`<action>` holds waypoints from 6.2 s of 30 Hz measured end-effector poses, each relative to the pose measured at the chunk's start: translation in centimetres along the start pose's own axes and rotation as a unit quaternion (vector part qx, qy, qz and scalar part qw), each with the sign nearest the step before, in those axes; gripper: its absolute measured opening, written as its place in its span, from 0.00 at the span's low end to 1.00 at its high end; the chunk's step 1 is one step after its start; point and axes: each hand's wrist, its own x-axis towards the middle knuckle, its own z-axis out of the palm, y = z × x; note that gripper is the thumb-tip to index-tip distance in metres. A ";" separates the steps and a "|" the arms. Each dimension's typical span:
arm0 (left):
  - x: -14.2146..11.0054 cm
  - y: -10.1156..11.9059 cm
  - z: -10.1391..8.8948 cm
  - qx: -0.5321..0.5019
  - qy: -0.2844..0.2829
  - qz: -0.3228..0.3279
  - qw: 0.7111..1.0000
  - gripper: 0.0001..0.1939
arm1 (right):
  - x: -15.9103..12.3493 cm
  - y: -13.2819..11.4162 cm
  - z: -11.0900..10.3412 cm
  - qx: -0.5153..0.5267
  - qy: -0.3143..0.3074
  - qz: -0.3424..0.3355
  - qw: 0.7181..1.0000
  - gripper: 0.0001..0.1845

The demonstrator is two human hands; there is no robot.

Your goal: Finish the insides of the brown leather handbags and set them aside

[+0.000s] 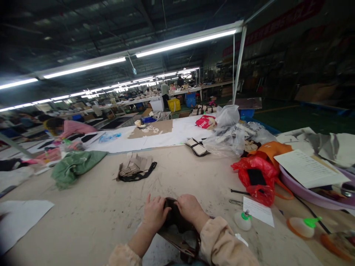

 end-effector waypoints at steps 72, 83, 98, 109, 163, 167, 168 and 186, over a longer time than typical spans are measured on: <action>3.4 0.2 0.8 -0.043 -0.063 -0.102 0.992 0.17 | 1.8 1.8 -0.3 0.023 -0.027 0.026 0.999 0.21; 3.3 -0.2 1.3 -0.043 -0.043 -0.097 0.993 0.18 | 1.7 1.6 -0.8 0.008 -0.023 0.014 1.000 0.22; 1.8 -0.6 0.5 -0.095 -0.066 -0.091 0.989 0.13 | 3.9 0.3 -0.6 -0.018 -0.038 -0.015 0.999 0.20; -4.2 0.3 3.2 -0.374 -0.008 -0.158 0.914 0.49 | 3.6 0.1 -0.1 -0.036 -0.005 -0.010 0.999 0.20; -0.2 -0.3 0.8 -0.120 -0.047 -0.034 0.991 0.16 | -1.4 1.5 -0.1 0.061 0.012 -0.019 0.998 0.17; -0.1 -0.1 0.8 -0.122 -0.047 -0.043 0.990 0.17 | -0.9 1.2 -0.3 0.086 -0.001 -0.023 0.996 0.19; -0.1 0.0 0.9 -0.121 -0.045 -0.046 0.990 0.17 | -0.7 1.0 -0.4 0.088 -0.004 -0.022 0.996 0.19; 0.1 0.4 1.4 -0.101 -0.040 -0.066 0.992 0.16 | 1.3 0.6 0.5 0.054 0.007 -0.028 0.998 0.16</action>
